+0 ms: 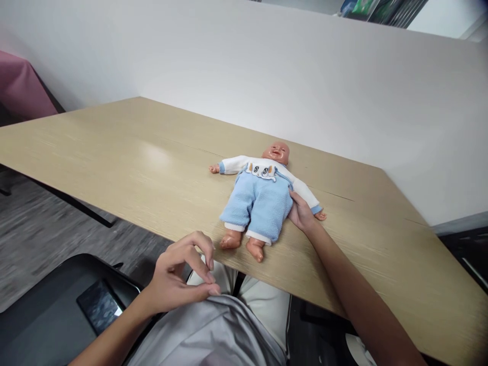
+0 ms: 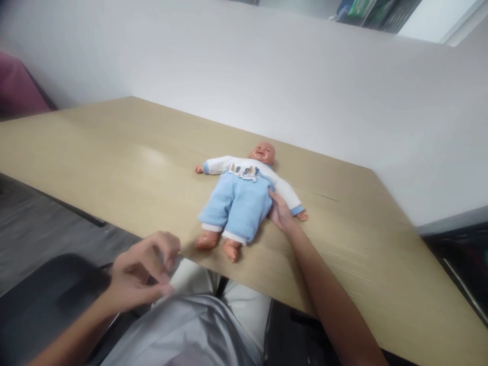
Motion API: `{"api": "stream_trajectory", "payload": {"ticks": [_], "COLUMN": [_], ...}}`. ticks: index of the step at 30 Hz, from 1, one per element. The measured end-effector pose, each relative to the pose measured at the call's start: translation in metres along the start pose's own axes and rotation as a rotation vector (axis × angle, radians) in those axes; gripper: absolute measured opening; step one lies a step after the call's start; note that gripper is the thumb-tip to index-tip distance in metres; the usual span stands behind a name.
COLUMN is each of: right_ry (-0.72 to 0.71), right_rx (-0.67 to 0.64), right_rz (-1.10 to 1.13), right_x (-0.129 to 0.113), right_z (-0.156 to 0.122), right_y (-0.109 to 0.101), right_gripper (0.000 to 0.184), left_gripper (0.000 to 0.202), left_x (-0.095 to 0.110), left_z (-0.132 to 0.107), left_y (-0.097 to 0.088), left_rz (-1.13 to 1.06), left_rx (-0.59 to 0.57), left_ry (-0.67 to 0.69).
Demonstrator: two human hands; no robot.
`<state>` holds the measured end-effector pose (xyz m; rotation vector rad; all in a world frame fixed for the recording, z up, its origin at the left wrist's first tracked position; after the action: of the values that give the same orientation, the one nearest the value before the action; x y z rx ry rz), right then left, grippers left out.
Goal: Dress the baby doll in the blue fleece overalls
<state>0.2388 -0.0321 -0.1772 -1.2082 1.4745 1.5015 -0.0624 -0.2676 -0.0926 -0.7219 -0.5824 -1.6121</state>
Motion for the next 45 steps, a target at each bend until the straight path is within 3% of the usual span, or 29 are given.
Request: {"api": "stream_trajectory", "payload": {"ticks": [14,24,27,31,35,40,45], "right_ry": [-0.006,-0.013,-0.011,-0.015,0.001,-0.003,0.003], "right_rx": [0.013,0.007,0.008,0.017,0.026,0.028,0.029], "right_rz": [0.002,0.000,-0.001,-0.010,-0.010,-0.006,-0.006], "right_x": [0.000,-0.002,-0.001,0.000,0.002,0.003,0.003], "right_z": [0.000,-0.001,0.000,0.001,0.002,0.003,0.004], "right_y": [0.000,0.003,0.002,-0.001,-0.003,-0.004,-0.005], "right_gripper": [0.038,0.042,0.042,0.040,0.043,0.045,0.043], "left_gripper": [0.015,0.003,0.010,0.029,0.059,0.077,0.082], "left_x": [-0.003,-0.029,-0.048,-0.088,-0.138,-0.187,-0.212], "left_z": [-0.005,-0.051,-0.077,-0.122,-0.173,-0.212,-0.227], "left_y": [0.000,-0.026,-0.038,-0.058,-0.083,-0.099,-0.106], "left_rz": [-0.003,0.200,0.276,0.339,0.294,0.236,0.178], "left_rx": [-0.027,-0.071,-0.068,-0.030,0.228,0.420,0.551], "left_ry": [-0.045,-0.238,-0.366,-0.637,-0.934,-1.019,-1.047]}}
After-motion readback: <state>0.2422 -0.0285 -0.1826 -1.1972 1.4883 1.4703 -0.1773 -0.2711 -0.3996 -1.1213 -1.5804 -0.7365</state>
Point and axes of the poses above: each hand's wrist, its own z-axis towards the middle knuckle, its own y-axis out of the palm, x = y × z, the point moved 5 cm from there along z, towards the middle knuckle, and after that the axes turned 1 degree about x, right-handed, at the moved point
